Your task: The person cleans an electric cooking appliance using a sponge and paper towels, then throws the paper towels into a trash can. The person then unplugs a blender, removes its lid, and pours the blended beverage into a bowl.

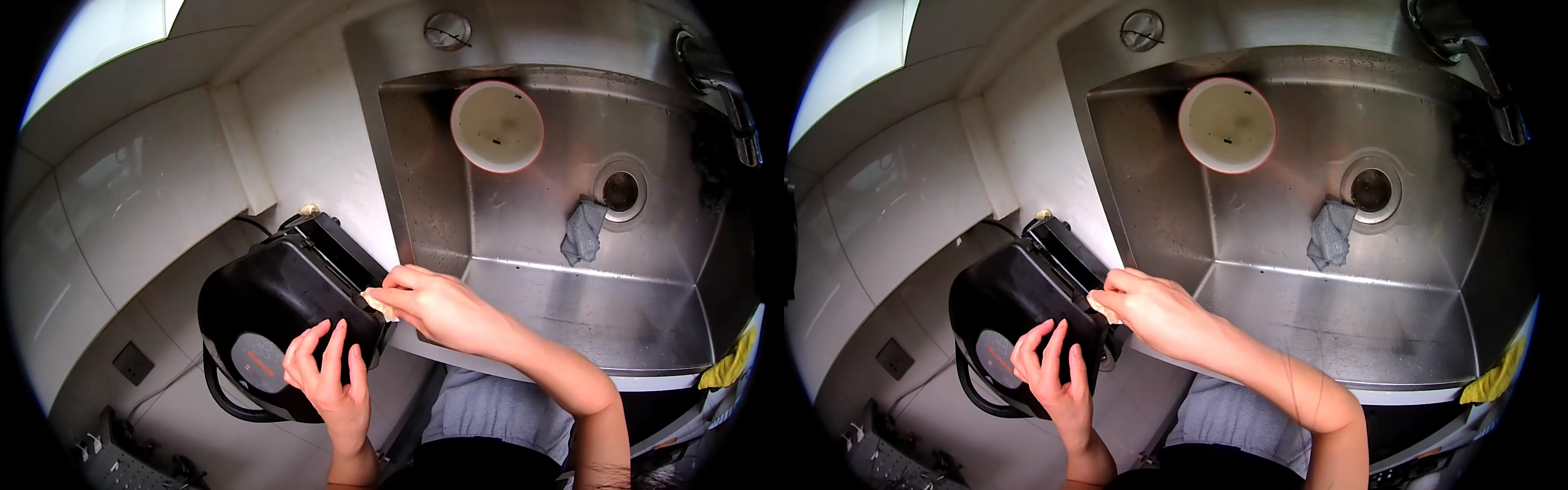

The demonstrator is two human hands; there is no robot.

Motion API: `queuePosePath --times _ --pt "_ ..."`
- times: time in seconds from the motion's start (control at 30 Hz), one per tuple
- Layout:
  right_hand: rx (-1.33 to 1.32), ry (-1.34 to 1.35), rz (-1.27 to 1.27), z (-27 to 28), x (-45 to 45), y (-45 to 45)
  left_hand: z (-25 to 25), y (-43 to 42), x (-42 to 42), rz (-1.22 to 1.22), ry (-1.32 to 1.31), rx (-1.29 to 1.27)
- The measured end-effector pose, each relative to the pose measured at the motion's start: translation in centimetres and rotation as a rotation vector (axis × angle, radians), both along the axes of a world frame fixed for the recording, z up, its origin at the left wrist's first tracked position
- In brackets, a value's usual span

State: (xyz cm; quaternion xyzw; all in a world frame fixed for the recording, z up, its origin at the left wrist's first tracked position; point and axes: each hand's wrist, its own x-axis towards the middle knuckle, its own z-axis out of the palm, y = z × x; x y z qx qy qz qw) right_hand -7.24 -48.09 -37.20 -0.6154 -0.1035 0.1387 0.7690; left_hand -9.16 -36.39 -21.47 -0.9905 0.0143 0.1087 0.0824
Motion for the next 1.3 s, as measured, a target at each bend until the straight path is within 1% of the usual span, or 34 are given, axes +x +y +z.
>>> queuePosePath --times 0.03,0.1,0.13,0.2,0.33,0.4,0.43,0.5,0.7,0.73,0.8,0.93,1.0,1.03,1.1,1.17,1.23,1.3 --pt "-0.001 -0.001 -0.001 -0.2 0.5 -0.1 0.0 0.0 0.0 -0.001 -0.001 -0.001" --pt "-0.170 -0.266 -0.020 -0.5 1.6 0.0 0.0 0.0 -0.1 -0.016 0.018 0.029" --pt "-0.171 -0.267 -0.020 -0.7 1.9 0.1 -0.1 0.0 -0.1 -0.016 0.017 0.028" --pt "-0.159 -0.355 -0.128 -1.0 2.4 0.5 -0.1 -0.1 -0.1 -0.029 0.024 0.067" --pt "-0.182 -0.376 -0.098 -1.0 2.9 0.3 0.0 -0.2 0.1 -0.031 0.034 0.076" --pt "-0.163 -0.396 -0.024 -0.8 3.2 0.1 0.0 -0.2 0.1 -0.034 0.034 0.083" --pt "-0.160 -0.395 -0.026 -0.7 3.2 0.1 0.0 -0.2 0.2 -0.036 0.034 0.086" --pt "-0.218 -0.493 -0.019 -0.5 3.4 0.3 0.0 -0.3 0.3 -0.041 0.034 0.084" --pt "-0.218 -0.505 -0.070 -0.3 3.3 1.1 -0.3 -0.5 0.5 -0.036 0.031 0.096" --pt "-0.216 -0.504 -0.072 -0.6 3.3 1.2 -0.3 -0.5 0.6 -0.037 0.031 0.099" --pt "-0.059 -0.387 -0.060 -1.4 3.2 1.4 -0.4 -0.6 0.6 -0.029 0.024 0.101" --pt "-0.080 -0.300 -0.124 -1.3 2.4 1.5 -0.5 -0.5 0.7 -0.029 0.023 0.110" --pt "0.014 -0.065 -0.307 -1.4 1.6 0.7 -0.5 -0.4 0.7 -0.024 0.024 0.094" --pt "0.014 -0.064 -0.305 -1.3 1.4 -0.1 -0.5 -0.4 0.7 -0.022 0.025 0.094" --pt "-0.027 0.022 -0.311 -0.7 1.1 -1.6 -0.5 -0.5 0.7 -0.019 0.022 0.090" --pt "0.012 0.041 -0.261 -0.3 1.3 -1.7 -0.5 -0.4 0.7 -0.018 0.024 0.090" --pt "0.027 -0.045 -0.194 -0.2 2.1 -1.5 -0.5 -0.5 0.7 -0.016 0.019 0.089" --pt "0.039 -0.055 -0.154 -0.4 2.4 -0.5 -0.4 -0.6 0.6 -0.017 0.028 0.090"
